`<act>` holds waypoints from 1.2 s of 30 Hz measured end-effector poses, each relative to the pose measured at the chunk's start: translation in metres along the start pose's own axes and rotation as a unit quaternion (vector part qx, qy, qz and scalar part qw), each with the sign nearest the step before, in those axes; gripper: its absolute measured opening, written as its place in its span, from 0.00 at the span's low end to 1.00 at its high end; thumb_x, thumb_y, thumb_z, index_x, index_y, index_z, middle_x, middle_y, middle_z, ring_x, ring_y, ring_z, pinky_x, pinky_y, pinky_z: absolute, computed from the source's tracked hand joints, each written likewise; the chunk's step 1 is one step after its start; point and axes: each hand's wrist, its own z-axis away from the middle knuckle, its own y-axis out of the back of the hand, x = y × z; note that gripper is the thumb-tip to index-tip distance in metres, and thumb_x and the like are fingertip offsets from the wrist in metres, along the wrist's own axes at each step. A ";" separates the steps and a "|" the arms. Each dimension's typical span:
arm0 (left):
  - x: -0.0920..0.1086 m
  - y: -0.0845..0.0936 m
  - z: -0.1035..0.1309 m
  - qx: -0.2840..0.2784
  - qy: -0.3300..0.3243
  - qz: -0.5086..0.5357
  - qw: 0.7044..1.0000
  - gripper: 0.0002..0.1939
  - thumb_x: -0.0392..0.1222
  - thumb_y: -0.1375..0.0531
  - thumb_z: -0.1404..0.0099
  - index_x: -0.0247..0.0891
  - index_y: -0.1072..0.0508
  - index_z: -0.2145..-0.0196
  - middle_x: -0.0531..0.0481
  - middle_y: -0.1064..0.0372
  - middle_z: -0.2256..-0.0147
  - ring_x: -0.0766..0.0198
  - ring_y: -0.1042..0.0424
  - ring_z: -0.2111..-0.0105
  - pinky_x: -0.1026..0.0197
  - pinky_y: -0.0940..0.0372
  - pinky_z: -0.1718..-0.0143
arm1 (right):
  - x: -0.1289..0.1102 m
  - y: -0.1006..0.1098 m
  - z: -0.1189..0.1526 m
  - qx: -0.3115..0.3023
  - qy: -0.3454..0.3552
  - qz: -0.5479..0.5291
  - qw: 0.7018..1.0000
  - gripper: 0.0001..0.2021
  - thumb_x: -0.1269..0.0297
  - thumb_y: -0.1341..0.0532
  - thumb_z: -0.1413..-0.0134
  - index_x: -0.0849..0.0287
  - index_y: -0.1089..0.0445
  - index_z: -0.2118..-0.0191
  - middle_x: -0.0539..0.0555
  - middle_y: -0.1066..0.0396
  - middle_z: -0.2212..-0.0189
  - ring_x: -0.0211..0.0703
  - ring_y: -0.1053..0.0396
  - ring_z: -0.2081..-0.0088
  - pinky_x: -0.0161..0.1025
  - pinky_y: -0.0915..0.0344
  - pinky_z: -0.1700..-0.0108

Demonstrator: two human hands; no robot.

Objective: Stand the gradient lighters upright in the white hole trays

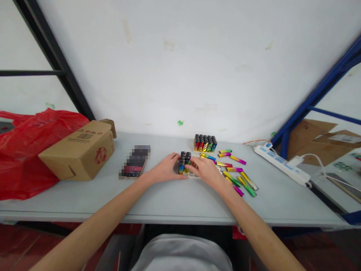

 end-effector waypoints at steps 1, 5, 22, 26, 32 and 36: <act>0.000 0.000 0.000 0.001 0.002 0.003 1.000 0.40 0.64 0.27 0.47 0.40 0.30 0.44 0.38 0.31 0.44 0.42 0.29 0.44 0.42 0.34 0.39 | -0.002 0.003 0.000 -0.006 -0.009 0.006 1.000 0.19 0.49 0.42 0.29 0.57 0.28 0.67 0.54 0.24 0.72 0.43 0.30 0.72 0.38 0.42 0.69; 0.000 0.001 0.000 0.010 0.020 0.007 1.000 0.41 0.67 0.27 0.49 0.39 0.28 0.46 0.38 0.30 0.44 0.40 0.28 0.45 0.43 0.32 0.40 | 0.019 0.020 0.006 0.015 -0.071 -0.023 0.997 0.21 0.50 0.47 0.26 0.56 0.27 0.67 0.52 0.25 0.74 0.42 0.29 0.71 0.37 0.41 0.67; -0.001 0.002 0.000 0.003 0.018 0.000 1.000 0.42 0.69 0.29 0.49 0.40 0.28 0.46 0.37 0.30 0.44 0.39 0.29 0.44 0.42 0.32 0.40 | 0.164 0.040 0.051 -0.080 -0.162 0.093 0.979 0.14 0.62 0.42 0.30 0.58 0.23 0.47 0.62 0.24 0.53 0.50 0.26 0.53 0.42 0.34 0.47; 0.001 0.003 0.000 -0.003 0.021 -0.014 1.000 0.41 0.69 0.29 0.48 0.41 0.28 0.46 0.37 0.31 0.44 0.38 0.28 0.44 0.42 0.32 0.40 | 0.155 0.043 0.047 0.013 -0.186 0.021 0.982 0.16 0.62 0.50 0.27 0.60 0.25 0.52 0.62 0.23 0.59 0.49 0.26 0.58 0.43 0.33 0.52; 0.000 0.003 0.000 -0.003 0.012 -0.016 1.000 0.41 0.68 0.29 0.48 0.39 0.29 0.45 0.37 0.31 0.44 0.39 0.30 0.43 0.42 0.33 0.38 | 0.123 0.058 0.034 0.139 -0.238 -0.142 0.951 0.22 0.45 0.43 0.33 0.59 0.25 0.52 0.47 0.32 0.78 0.41 0.37 0.76 0.38 0.41 0.70; -0.001 0.002 0.000 -0.002 0.012 -0.016 1.000 0.41 0.69 0.29 0.47 0.39 0.29 0.45 0.37 0.31 0.44 0.39 0.30 0.43 0.42 0.34 0.38 | 0.097 0.063 0.011 0.255 -0.232 -0.293 0.892 0.23 0.40 0.33 0.45 0.59 0.24 0.61 0.49 0.32 0.75 0.40 0.36 0.72 0.37 0.37 0.68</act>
